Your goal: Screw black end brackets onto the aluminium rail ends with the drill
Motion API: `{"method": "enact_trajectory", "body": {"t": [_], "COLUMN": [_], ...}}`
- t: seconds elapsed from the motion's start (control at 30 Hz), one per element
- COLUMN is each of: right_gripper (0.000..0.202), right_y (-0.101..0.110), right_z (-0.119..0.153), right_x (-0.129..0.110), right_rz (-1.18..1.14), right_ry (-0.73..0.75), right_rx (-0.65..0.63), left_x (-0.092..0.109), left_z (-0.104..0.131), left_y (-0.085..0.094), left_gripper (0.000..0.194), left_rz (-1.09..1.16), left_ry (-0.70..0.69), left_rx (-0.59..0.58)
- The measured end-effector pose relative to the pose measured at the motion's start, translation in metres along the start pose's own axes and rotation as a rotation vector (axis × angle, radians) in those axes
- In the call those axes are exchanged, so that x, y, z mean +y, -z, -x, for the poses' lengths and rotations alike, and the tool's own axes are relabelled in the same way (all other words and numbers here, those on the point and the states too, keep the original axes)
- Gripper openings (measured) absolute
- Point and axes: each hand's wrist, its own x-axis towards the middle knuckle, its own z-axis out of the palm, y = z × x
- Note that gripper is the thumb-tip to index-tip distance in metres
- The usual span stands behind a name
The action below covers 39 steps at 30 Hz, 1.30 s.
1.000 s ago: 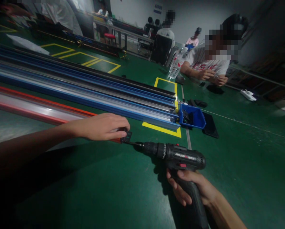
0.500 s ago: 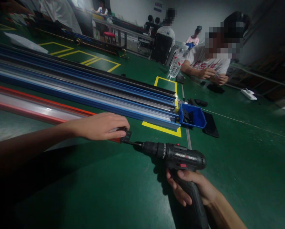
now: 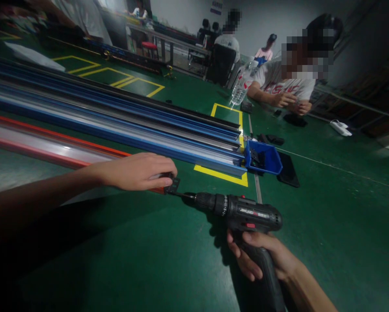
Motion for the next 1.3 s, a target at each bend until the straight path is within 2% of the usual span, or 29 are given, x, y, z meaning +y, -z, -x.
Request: {"method": "enact_trajectory", "body": {"t": [0.43, 1.3], "right_gripper": [0.032, 0.027], "right_y": [-0.0049, -0.0055], "right_z": [-0.0018, 0.0006], "right_x": [-0.003, -0.0037], "right_rz": [-0.035, -0.046], "right_ry": [-0.016, -0.072], "right_rx": [-0.001, 0.095], "left_x": [0.0001, 0.0001], "left_z": [-0.0005, -0.0006], "left_y": [0.0009, 0.0009], "left_gripper": [0.034, 0.035], "left_rz": [-0.002, 0.005], "left_ry": [0.001, -0.002], "left_rx": [-0.004, 0.002]}}
